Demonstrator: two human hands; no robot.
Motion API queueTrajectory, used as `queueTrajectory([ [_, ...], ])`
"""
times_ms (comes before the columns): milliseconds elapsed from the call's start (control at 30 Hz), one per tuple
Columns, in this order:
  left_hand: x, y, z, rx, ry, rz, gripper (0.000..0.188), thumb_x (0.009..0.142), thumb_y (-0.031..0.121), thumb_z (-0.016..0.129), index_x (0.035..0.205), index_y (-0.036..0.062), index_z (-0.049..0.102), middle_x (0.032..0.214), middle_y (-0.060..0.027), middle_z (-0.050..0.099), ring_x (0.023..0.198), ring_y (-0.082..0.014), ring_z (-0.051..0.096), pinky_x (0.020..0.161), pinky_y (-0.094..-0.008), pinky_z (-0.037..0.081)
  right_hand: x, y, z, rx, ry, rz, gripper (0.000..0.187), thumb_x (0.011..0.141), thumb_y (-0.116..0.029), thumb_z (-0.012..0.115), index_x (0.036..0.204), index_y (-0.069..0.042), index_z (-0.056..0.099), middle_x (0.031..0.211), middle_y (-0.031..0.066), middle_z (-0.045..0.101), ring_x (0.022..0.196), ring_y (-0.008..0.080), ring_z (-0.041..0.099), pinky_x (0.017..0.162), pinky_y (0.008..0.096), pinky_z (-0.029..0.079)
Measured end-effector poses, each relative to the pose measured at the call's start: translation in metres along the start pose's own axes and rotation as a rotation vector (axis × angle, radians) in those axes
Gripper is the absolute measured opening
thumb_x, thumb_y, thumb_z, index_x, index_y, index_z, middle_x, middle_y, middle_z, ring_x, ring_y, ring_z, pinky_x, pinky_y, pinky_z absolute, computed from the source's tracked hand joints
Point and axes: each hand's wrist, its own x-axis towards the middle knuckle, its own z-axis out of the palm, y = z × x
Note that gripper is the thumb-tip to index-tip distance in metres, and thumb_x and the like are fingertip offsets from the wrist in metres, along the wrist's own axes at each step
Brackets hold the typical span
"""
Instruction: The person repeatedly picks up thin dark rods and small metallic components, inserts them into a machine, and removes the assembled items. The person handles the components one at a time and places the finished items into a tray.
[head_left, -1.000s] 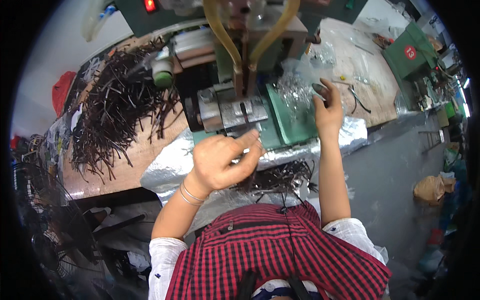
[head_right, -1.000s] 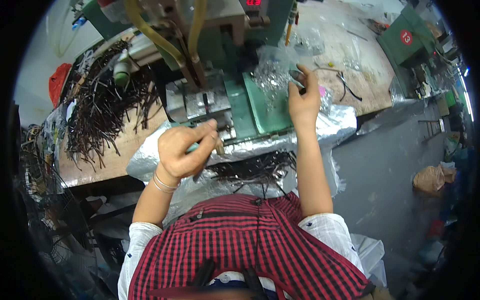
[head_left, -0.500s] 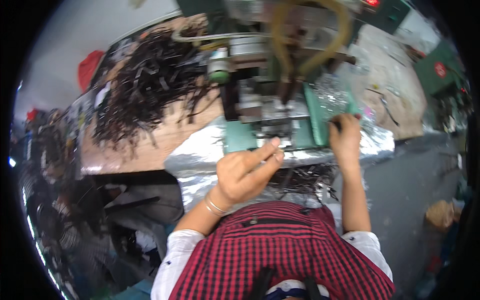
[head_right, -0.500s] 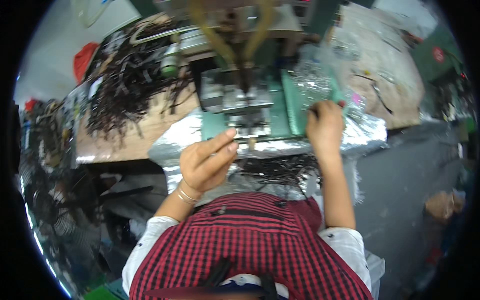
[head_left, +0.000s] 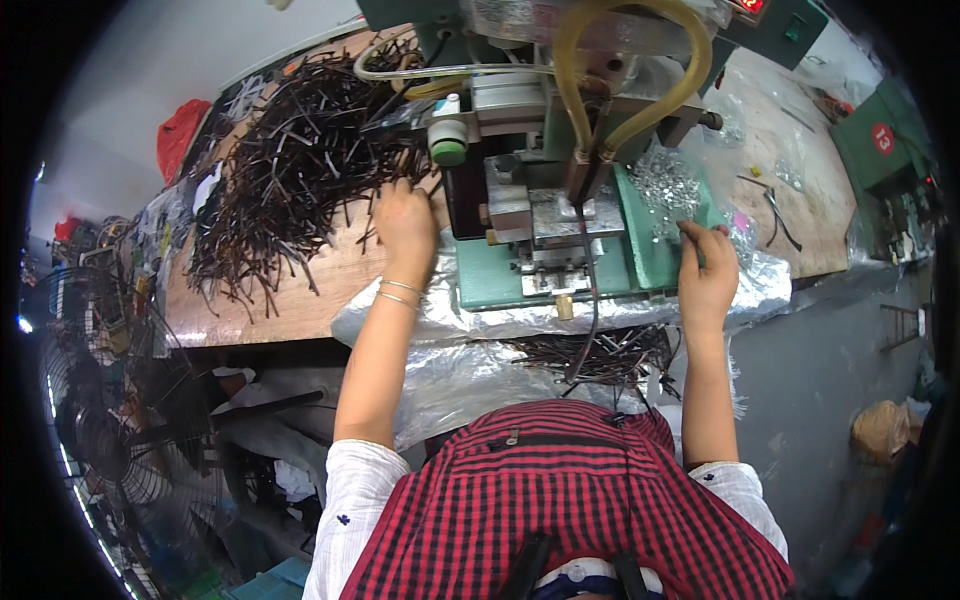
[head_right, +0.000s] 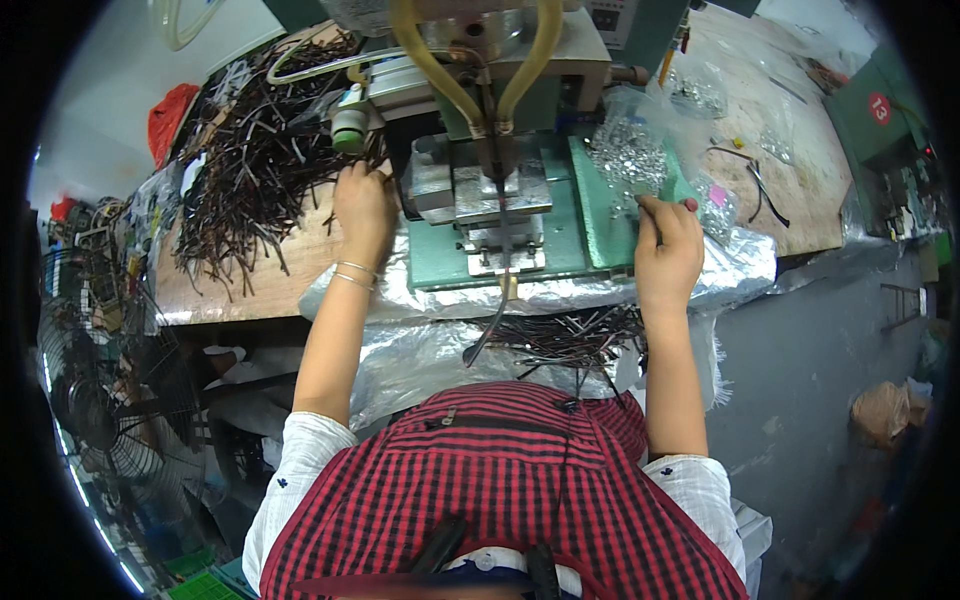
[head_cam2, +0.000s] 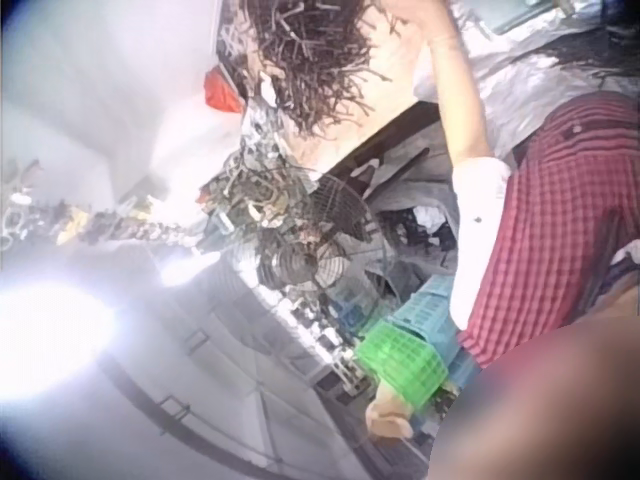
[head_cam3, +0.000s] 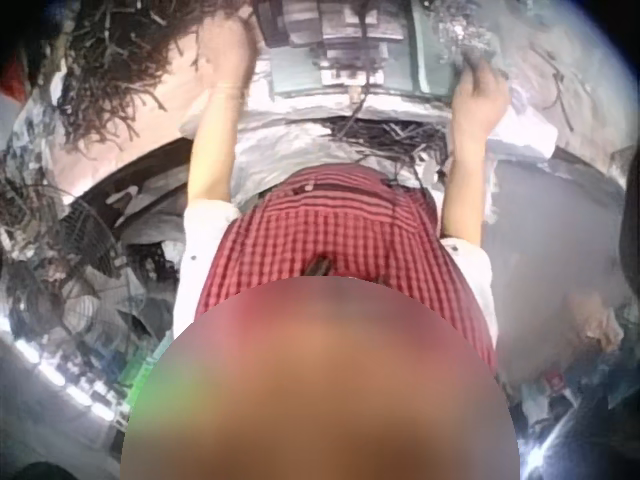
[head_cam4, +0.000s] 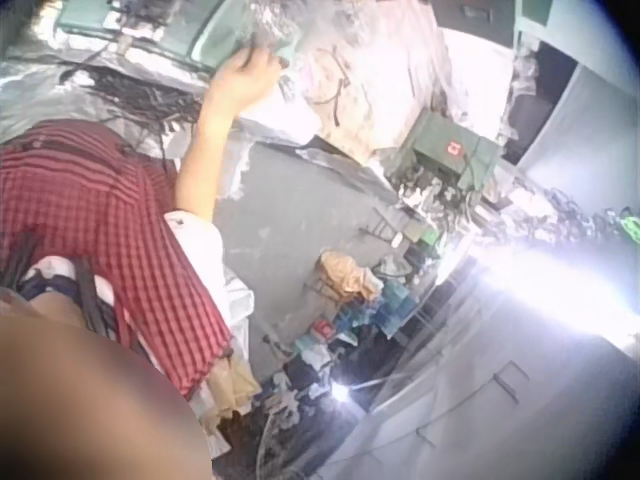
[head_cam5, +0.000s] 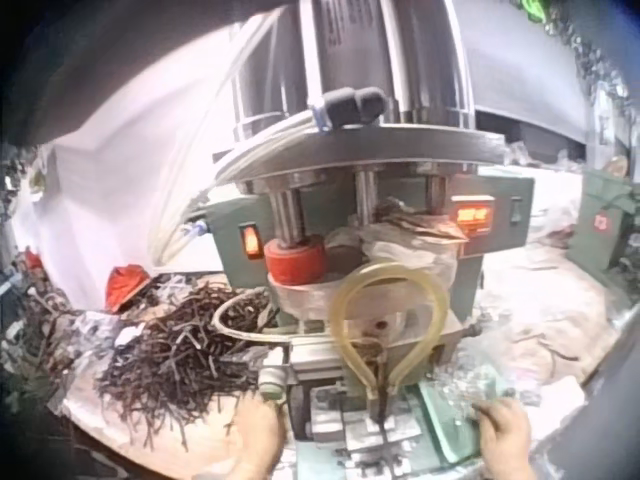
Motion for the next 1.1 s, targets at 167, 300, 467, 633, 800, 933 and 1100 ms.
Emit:
queueTrajectory([
  [167, -0.002, -0.007, -0.012, -0.122, -0.044, -0.016, 0.015, 0.084, 0.013, 0.071, 0.094, 0.0031, 0.068, 0.094, -0.0172, 0.068, 0.093, -0.0362, 0.064, 0.081, -0.0475, 0.053, -0.02, 0.017, -0.024, 0.106, 0.022, 0.215, 0.015, 0.088, -0.001, 0.071, 0.103, -0.002, 0.076, 0.096, 0.0133, 0.073, 0.09, 0.03, 0.068, 0.087, 0.038, 0.053],
  [300, 0.0, -0.028, -0.021, -0.518, 0.069, -0.375, 0.023, 0.092, 0.018, 0.073, 0.108, 0.0024, 0.068, 0.085, -0.0114, 0.075, 0.075, -0.024, 0.073, 0.072, -0.0343, 0.056, -0.003, -0.024, -0.025, 0.348, -0.018, 0.246, 0.017, 0.086, -0.001, 0.072, 0.103, -0.001, 0.077, 0.1, 0.0122, 0.075, 0.095, 0.0261, 0.07, 0.088, 0.0355, 0.053],
  [467, -0.002, -0.043, -0.018, -1.24, -0.041, -0.585, 0.021, 0.1, 0.007, 0.067, 0.119, 0.0001, 0.068, 0.093, -0.0047, 0.075, 0.075, -0.0095, 0.067, 0.067, -0.0241, 0.051, 0.046, -0.088, -0.006, 0.672, -0.081, 0.029, 0.013, 0.086, -0.002, 0.074, 0.099, -0.001, 0.078, 0.099, 0.0118, 0.076, 0.095, 0.0255, 0.071, 0.088, 0.0338, 0.053],
  [633, -0.004, 0.012, -0.07, -1.206, -0.033, -0.62, 0.018, 0.103, 0.011, 0.067, 0.116, -0.0005, 0.071, 0.1, -0.0061, 0.077, 0.084, -0.0097, 0.071, 0.07, -0.0227, 0.053, 0.04, -0.118, 0.019, 0.963, -0.033, 0.248, 0.034, 0.087, 0.0, 0.075, 0.119, 0.002, 0.068, 0.106, 0.0104, 0.074, 0.098, 0.0183, 0.071, 0.09, 0.0306, 0.053],
  [800, 0.015, 0.047, -0.15, -1.373, 0.369, -0.123, 0.012, 0.1, 0.005, 0.069, 0.102, -0.006, 0.065, 0.097, -0.014, 0.071, 0.075, -0.0152, 0.068, 0.064, -0.0253, 0.059, 0.036, -0.116, 0.023, 1.215, -0.092, 0.344, 0.048, 0.091, -0.001, 0.073, 0.135, 0.006, 0.053, 0.11, 0.0143, 0.074, 0.11, 0.017, 0.068, 0.099, 0.0297, 0.05],
  [933, 0.051, 0.073, -0.19, -1.539, 0.423, 0.189, 0.011, 0.099, -0.002, 0.067, 0.106, -0.0084, 0.061, 0.099, -0.0206, 0.069, 0.087, -0.0274, 0.073, 0.073, -0.0391, 0.069, 0.04, -0.137, 0.016, 1.363, -0.176, 0.418, 0.051, 0.09, 0.0, 0.072, 0.137, 0.006, 0.052, 0.113, 0.016, 0.075, 0.113, 0.0181, 0.067, 0.103, 0.0321, 0.049],
  [1100, 0.054, 0.077, -0.187, -1.525, 0.463, 0.226, 0.007, 0.096, -0.009, 0.066, 0.102, -0.0095, 0.062, 0.097, -0.0207, 0.07, 0.09, -0.0272, 0.072, 0.074, -0.0371, 0.067, 0.036, -0.154, -0.013, 1.285, -0.226, 0.366, 0.055, 0.09, 0.005, 0.066, 0.142, 0.006, 0.048, 0.13, 0.018, 0.067, 0.123, 0.0211, 0.062, 0.104, 0.0344, 0.049],
])
